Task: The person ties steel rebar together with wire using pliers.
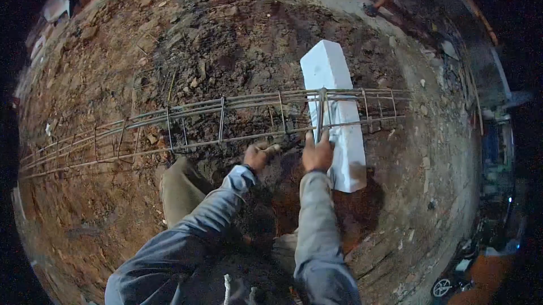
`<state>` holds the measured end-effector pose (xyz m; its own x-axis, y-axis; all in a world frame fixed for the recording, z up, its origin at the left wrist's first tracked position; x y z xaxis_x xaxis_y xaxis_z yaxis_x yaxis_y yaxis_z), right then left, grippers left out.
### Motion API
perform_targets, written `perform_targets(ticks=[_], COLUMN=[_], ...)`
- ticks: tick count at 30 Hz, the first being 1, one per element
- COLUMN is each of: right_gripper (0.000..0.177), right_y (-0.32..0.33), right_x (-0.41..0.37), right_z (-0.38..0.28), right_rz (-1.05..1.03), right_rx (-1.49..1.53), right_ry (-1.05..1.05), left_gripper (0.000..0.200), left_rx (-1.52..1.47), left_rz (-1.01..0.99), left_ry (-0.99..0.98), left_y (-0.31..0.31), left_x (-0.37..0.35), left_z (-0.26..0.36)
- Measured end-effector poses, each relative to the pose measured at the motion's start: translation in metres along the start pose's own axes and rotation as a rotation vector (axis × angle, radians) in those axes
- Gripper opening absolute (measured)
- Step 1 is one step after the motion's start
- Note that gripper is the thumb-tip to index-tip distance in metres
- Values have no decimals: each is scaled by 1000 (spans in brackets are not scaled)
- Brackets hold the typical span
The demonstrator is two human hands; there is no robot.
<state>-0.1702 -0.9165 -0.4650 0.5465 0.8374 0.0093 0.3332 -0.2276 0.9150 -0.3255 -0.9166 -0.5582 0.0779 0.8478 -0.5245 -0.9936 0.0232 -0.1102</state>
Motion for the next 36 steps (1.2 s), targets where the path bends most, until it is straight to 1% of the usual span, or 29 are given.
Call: perform_targets(ticks=[2, 3, 4, 6, 7, 8, 10, 11, 12, 13, 14, 16, 17, 18, 19, 20, 21, 22, 24, 25, 26, 28, 29, 30, 32, 33, 34, 35, 36], right_gripper=[66, 67, 67, 65, 59, 50, 43, 40, 38, 39, 44, 47, 47, 46, 46, 46, 45, 43, 40, 40, 38, 35, 31, 31, 26, 28, 28, 34, 37], right_y=[-8, -12, -20, -22, -10, -7, -10, -21, -36, -53, -92, -87, -92, -100, -107, -126, -120, -114, -141, -133, -123, -105, -137, -138, -142, -134, -135, -138, -143], right_x=[29, 39, 43, 42, 28, 13, -11, -21, -29, -32, -27, -36, -45, -56, -64, -71, -82, -99, -121, -123, -124, -127, -131, -131, -130, -132, -126, -118, -114], right_z=[-6, -2, 1, 7, -6, -9, -10, -7, -3, 3, 30, 7, 3, -1, -2, 7, -4, -20, -20, -27, -33, -44, -25, -27, -27, -31, -29, -26, -26], right_rz=[19, -9, -37, -116, -87, 65, 85, -30, -148, -269, -310, -491, -515, -627, -735, -885, -886, -885, -863, -870, -854, -820, -708, -708, -806, -779, -770, -844, -841], right_rx=[-192, -209, -248, -352, -287, -180, -49, 30, 110, 184, 388, 476, 481, 490, 498, 605, 646, 689, 955, 963, 892, 748, 804, 807, 922, 1122, 1120, 1082, 1004], right_ry=[-19, 15, -1, 123, 65, 118, 133, 110, 81, 25, 64, -138, -136, -175, -212, 1, -53, -108, -152, -149, -102, -8, 148, 150, -402, -553, -552, -607, -649], left_gripper=[33, 33, 34, 38, 40, 35, 32, 40, 38, 37, 36, 38, 37, 37, 35, 33, 31, 31, 33, 37, 37, 46, 35, 35, 23, 23, 20, 20, 20], left_rx=[-209, -184, -157, 124, 171, 327, 503, 501, 581, 713, 846, 647, 649, 660, 567, 468, 417, 330, 170, 146, 151, 771, 862, 864, 1143, 1139, 1153, 1163, 1160], left_rz=[-142, -150, -157, -68, -72, 24, 143, 43, -10, 71, 158, 160, 172, 187, 223, 260, 225, 311, 200, 286, 296, 347, 418, 420, 757, 752, 615, 478, 469], left_ry=[173, 39, -94, -247, -267, -324, -353, -252, -173, -257, -348, -313, -109, -92, -260, -436, -332, -339, -48, -117, -117, -27, -148, -149, -576, -580, -574, -566, -572], left_y=[-17, -33, -49, -62, -71, -75, -64, -52, -37, -25, -11, 19, 30, 39, 45, 49, 56, 63, 89, 89, 91, 98, 97, 101, 111, 117, 122, 126, 133], left_x=[-13, -9, -4, -14, -3, 8, 25, 40, 39, 51, 64, 35, 39, 23, -1, -22, -38, -37, -28, -39, -45, -56, -67, -70, -72, -67, -57, -50, -42], left_z=[14, -1, -16, -3, -20, -39, -56, -62, -50, -73, -93, -56, -80, -79, -63, -45, -32, -40, -47, -24, -8, 21, 37, 43, 55, 57, 57, 54, 47])
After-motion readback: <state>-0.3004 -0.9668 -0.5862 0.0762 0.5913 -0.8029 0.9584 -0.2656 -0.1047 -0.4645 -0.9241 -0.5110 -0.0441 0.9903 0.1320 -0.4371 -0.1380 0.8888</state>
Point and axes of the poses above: each hand's wrist, its own x-axis towards the middle knuckle, its own y-axis out of the back of the hand, z = x × y, the point moved 1 cm from there along x, towards the middle knuckle, and after that the axes turned 1 degree about y, right-handed, at the moved point
